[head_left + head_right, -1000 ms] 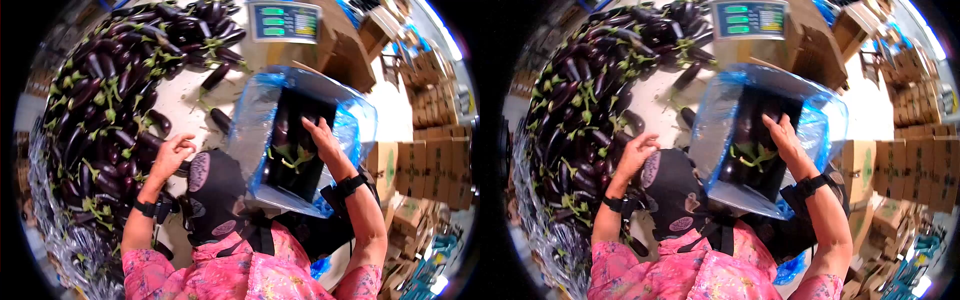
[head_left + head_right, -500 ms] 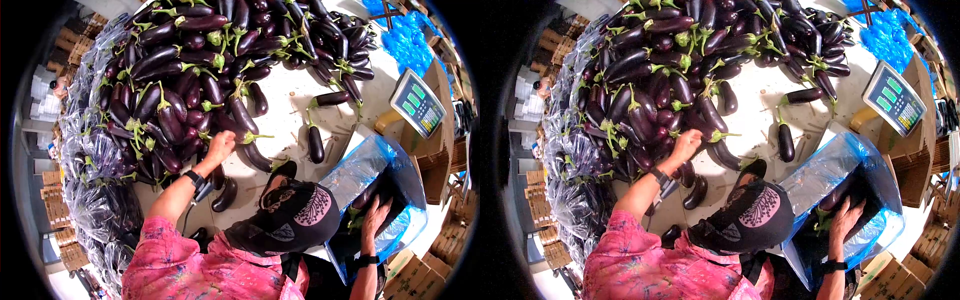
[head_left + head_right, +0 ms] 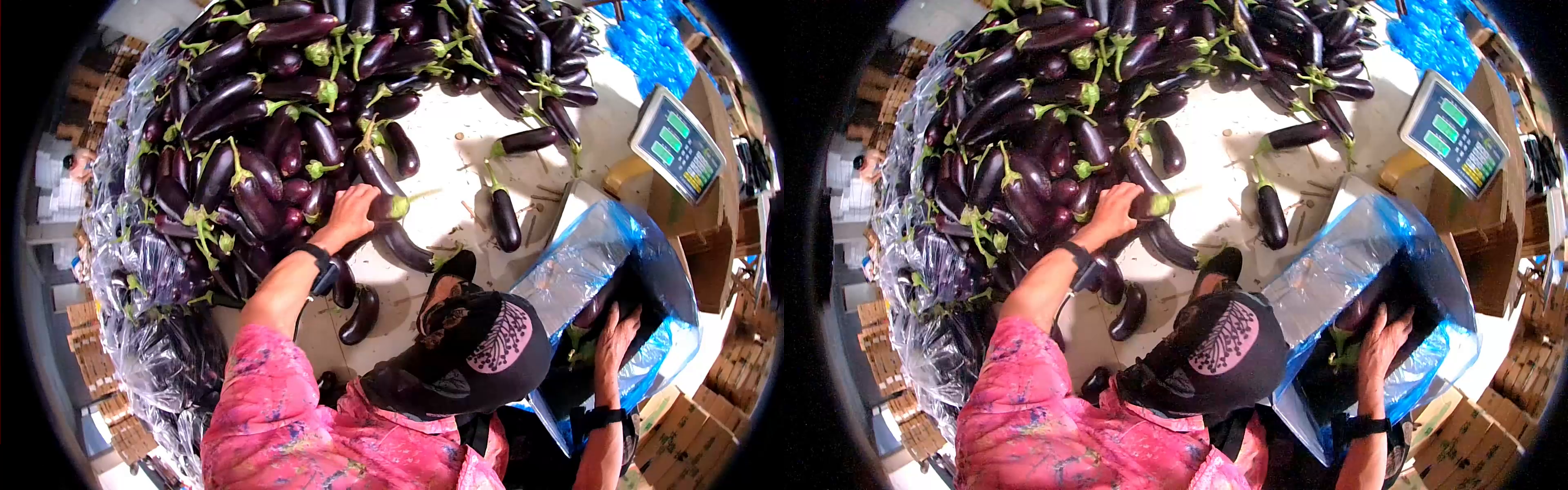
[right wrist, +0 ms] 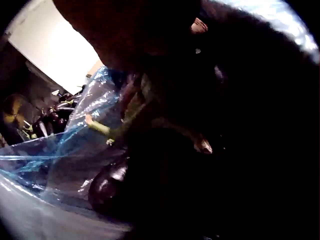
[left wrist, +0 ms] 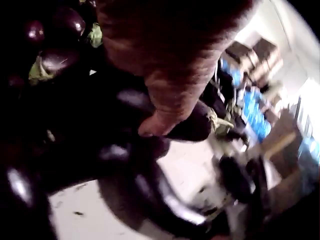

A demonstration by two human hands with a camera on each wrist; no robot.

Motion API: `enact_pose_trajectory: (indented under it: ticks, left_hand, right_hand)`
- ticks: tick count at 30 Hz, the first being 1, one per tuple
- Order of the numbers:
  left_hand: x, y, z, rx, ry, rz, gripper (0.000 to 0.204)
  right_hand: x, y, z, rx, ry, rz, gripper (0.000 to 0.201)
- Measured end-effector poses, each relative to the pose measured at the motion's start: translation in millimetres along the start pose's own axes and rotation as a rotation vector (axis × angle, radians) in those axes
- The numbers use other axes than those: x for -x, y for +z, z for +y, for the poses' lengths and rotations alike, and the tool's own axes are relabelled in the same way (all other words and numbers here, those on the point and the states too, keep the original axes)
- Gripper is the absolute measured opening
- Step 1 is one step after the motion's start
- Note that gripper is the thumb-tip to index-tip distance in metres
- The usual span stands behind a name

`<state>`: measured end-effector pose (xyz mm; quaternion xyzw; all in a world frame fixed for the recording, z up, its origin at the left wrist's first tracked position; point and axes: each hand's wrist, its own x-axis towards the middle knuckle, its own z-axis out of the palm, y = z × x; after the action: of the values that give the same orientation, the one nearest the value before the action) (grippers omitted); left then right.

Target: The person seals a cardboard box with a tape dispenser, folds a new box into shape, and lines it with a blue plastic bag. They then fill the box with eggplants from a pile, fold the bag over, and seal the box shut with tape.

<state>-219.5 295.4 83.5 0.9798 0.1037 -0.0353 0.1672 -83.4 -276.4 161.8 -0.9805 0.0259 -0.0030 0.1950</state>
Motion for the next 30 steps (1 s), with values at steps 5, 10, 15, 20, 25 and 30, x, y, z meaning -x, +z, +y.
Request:
enact_pose_trajectory:
  ticks: [5, 10, 15, 20, 25, 30]
  left_hand:
    - [-1, -87, 56, 0.934, -0.225, -0.165, 0.065]
    - [4, -121, 97, 1.332, -0.162, -0.116, 0.059]
    - [-8, -167, 177, 1.329, 0.106, -0.150, 0.068]
    - [-15, -199, 258, 1.377, 0.157, -0.215, 0.088]
    - [-22, -216, 348, 1.320, 0.440, -0.410, 0.086]
    - [-21, -229, 404, 1.145, 0.318, -0.632, 0.068]
  right_hand:
    - [-1, -5, 12, -0.005, 0.015, -0.112, 0.082]
    - [12, -38, -2, -0.071, -0.073, -0.240, 0.080]
    - [8, -122, -20, -0.211, -0.115, -0.251, 0.062]
    - [18, -181, -51, -0.855, 0.171, -0.391, 0.065]
    - [33, -180, -67, -1.048, 0.063, -0.509, 0.064]
    - [25, -177, -38, -0.941, 0.022, -0.426, 0.053]
